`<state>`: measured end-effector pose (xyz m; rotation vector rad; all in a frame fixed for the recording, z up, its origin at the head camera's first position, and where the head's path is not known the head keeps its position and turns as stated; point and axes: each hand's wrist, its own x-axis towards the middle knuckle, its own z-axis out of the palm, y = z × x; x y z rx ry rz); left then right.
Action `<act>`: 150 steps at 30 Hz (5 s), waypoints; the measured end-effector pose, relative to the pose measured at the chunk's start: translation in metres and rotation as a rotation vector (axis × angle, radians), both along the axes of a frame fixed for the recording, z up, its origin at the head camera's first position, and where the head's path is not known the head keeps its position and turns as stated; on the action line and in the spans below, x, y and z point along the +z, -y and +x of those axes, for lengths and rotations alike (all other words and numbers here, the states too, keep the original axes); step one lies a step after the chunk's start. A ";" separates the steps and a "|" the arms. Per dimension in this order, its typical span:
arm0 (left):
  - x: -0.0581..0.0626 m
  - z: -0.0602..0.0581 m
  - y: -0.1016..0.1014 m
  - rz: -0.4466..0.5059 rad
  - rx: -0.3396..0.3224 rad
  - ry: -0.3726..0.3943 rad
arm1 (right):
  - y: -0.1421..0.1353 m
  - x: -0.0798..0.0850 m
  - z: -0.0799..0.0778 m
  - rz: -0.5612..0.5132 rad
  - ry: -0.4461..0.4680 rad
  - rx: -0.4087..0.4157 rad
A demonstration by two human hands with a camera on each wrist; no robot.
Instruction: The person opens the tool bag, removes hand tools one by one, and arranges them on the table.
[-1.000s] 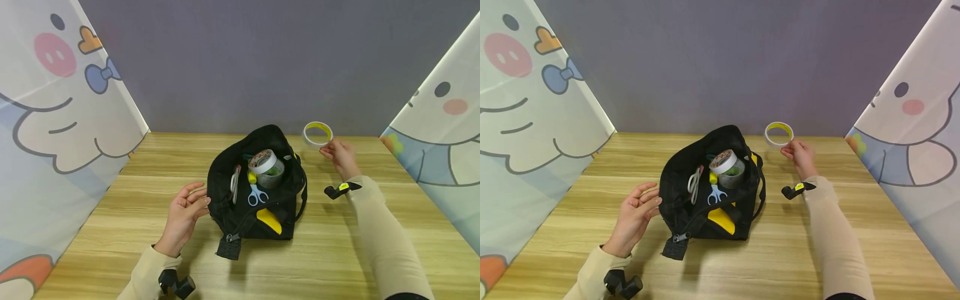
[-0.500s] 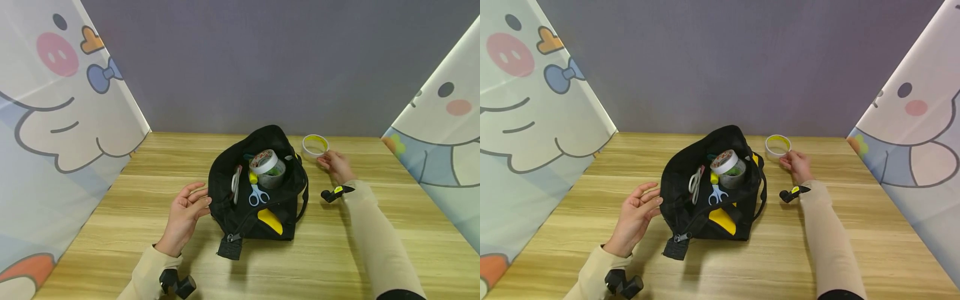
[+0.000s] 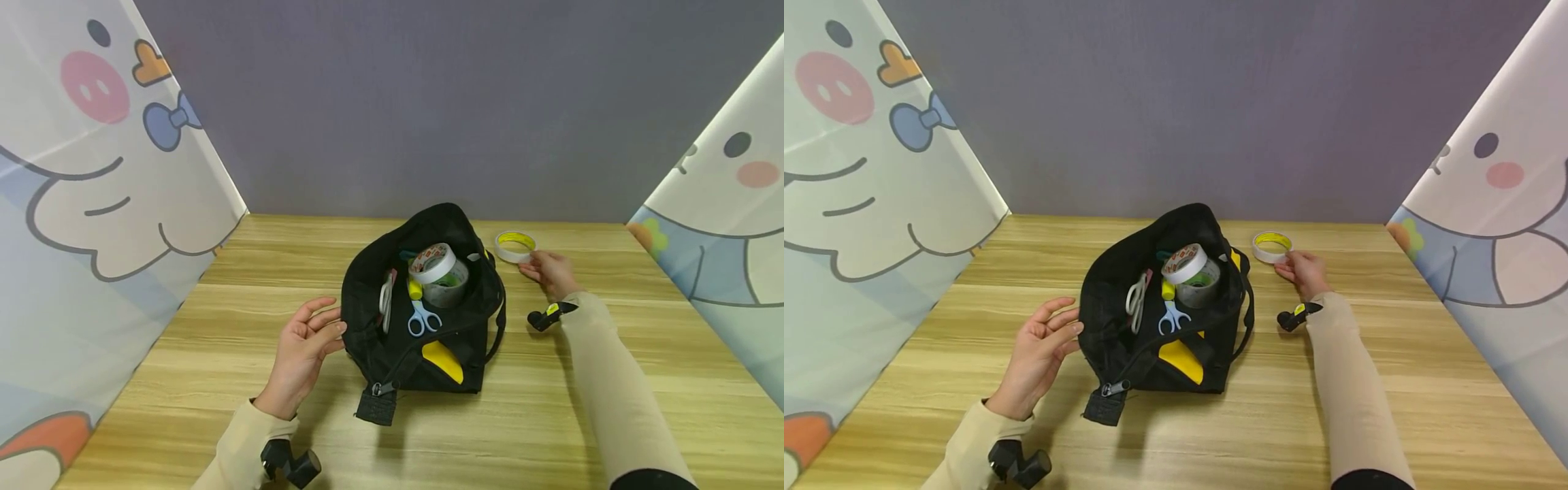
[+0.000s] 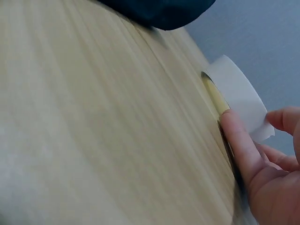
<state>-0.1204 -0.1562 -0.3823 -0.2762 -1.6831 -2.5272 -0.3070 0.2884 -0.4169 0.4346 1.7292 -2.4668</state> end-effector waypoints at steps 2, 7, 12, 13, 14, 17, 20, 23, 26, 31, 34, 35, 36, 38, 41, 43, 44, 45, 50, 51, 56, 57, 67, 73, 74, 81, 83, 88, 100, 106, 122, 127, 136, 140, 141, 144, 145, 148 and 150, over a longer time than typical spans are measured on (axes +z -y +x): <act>0.000 0.000 0.000 0.001 0.000 0.000 | -0.002 0.002 -0.001 0.021 0.011 0.026; 0.001 0.000 0.000 0.005 -0.001 0.000 | -0.006 0.005 0.000 0.017 0.042 0.058; 0.001 0.000 0.000 0.007 -0.004 -0.003 | -0.009 0.006 0.003 0.006 0.060 0.068; 0.001 0.000 0.000 0.006 -0.003 -0.003 | -0.009 0.006 0.003 0.001 0.062 0.067; 0.001 0.000 0.000 0.004 -0.002 -0.004 | -0.009 0.007 0.003 0.000 0.059 0.072; 0.000 0.000 0.000 -0.001 -0.002 -0.004 | -0.009 0.007 0.004 -0.015 0.054 0.081; 0.000 0.000 0.000 0.002 -0.002 -0.005 | -0.009 0.006 0.005 -0.031 0.050 0.088; 0.000 0.000 -0.001 0.007 -0.002 -0.002 | -0.011 0.003 0.006 -0.050 0.042 0.076; -0.001 0.001 -0.002 0.010 -0.006 -0.001 | -0.014 0.003 0.010 -0.084 0.040 0.045; -0.001 0.001 -0.002 0.018 -0.012 0.002 | -0.017 0.013 0.016 -0.189 0.053 0.052; -0.002 0.001 -0.002 0.019 -0.009 0.000 | -0.016 0.024 0.018 -0.198 0.018 0.096; -0.002 0.001 -0.002 0.020 -0.008 -0.001 | -0.015 0.028 0.019 -0.189 0.002 0.112; -0.002 0.001 -0.002 0.021 -0.008 -0.002 | -0.014 0.032 0.020 -0.180 -0.015 0.129; -0.002 0.001 -0.002 0.024 -0.009 -0.004 | -0.012 0.039 0.021 -0.158 -0.043 0.158; -0.002 0.001 -0.002 0.025 -0.009 -0.004 | -0.006 0.051 0.025 -0.139 -0.088 0.203; -0.002 0.001 -0.002 0.024 -0.011 -0.003 | -0.001 0.060 0.028 -0.137 -0.123 0.229; -0.003 0.001 -0.002 0.025 -0.011 -0.003 | 0.001 0.064 0.029 -0.141 -0.142 0.240; -0.003 0.001 -0.002 0.025 -0.011 -0.002 | 0.004 0.069 0.030 -0.139 -0.163 0.250; -0.002 0.001 -0.002 0.020 -0.006 0.001 | 0.023 0.093 0.037 -0.127 -0.257 0.277; -0.002 0.001 -0.002 0.018 -0.005 0.002 | 0.028 0.097 0.039 -0.116 -0.272 0.281; -0.001 -0.001 -0.002 0.003 -0.002 0.007 | 0.053 0.115 0.043 -0.104 -0.334 0.318; 0.000 -0.001 -0.001 0.000 -0.001 0.007 | 0.058 0.117 0.043 -0.099 -0.352 0.325; 0.001 -0.001 0.000 -0.001 0.003 0.012 | 0.111 0.134 0.044 -0.049 -0.448 0.387; 0.001 -0.001 -0.001 0.005 0.008 0.013 | 0.140 0.136 0.041 0.031 -0.438 0.402; 0.001 -0.001 -0.001 0.008 0.007 0.012 | 0.144 0.136 0.040 0.042 -0.438 0.404; 0.001 0.000 0.000 0.014 0.000 0.008 | 0.162 0.129 0.031 0.117 -0.408 0.431; 0.002 0.000 -0.001 0.017 0.000 0.009 | 0.163 0.126 0.029 0.158 -0.400 0.450; 0.002 -0.001 -0.001 0.017 0.006 0.009 | 0.162 0.124 0.028 0.314 -0.384 0.494; 0.001 0.000 0.000 0.006 0.028 0.005 | 0.155 0.120 0.026 0.758 -0.303 0.556; 0.002 0.001 0.000 0.018 0.033 -0.012 | 0.155 0.122 0.026 0.998 -0.279 0.588; 0.002 0.003 0.000 0.020 0.032 -0.029 | 0.161 0.105 0.016 1.320 -0.167 0.770; 0.002 0.003 0.000 -0.006 0.032 -0.029 | 0.160 0.100 0.016 1.109 -0.150 0.752; 0.001 0.003 0.000 0.000 0.031 -0.036 | 0.160 0.098 0.016 0.953 -0.185 0.764; 0.001 0.002 0.000 0.007 0.023 -0.045 | 0.157 0.098 0.017 0.909 -0.206 0.765; 0.001 0.002 0.000 0.007 0.021 -0.045 | 0.156 0.098 0.018 0.896 -0.212 0.768; 0.000 0.002 0.000 0.009 0.020 -0.046 | 0.155 0.099 0.018 0.858 -0.228 0.775; 0.000 0.002 0.000 0.010 0.020 -0.047 | 0.155 0.099 0.018 0.848 -0.234 0.777; -0.001 0.002 0.000 0.011 0.019 -0.052 | 0.155 0.100 0.018 0.822 -0.248 0.777; 0.000 0.002 0.000 0.012 0.015 -0.056 | 0.155 0.101 0.019 0.805 -0.257 0.775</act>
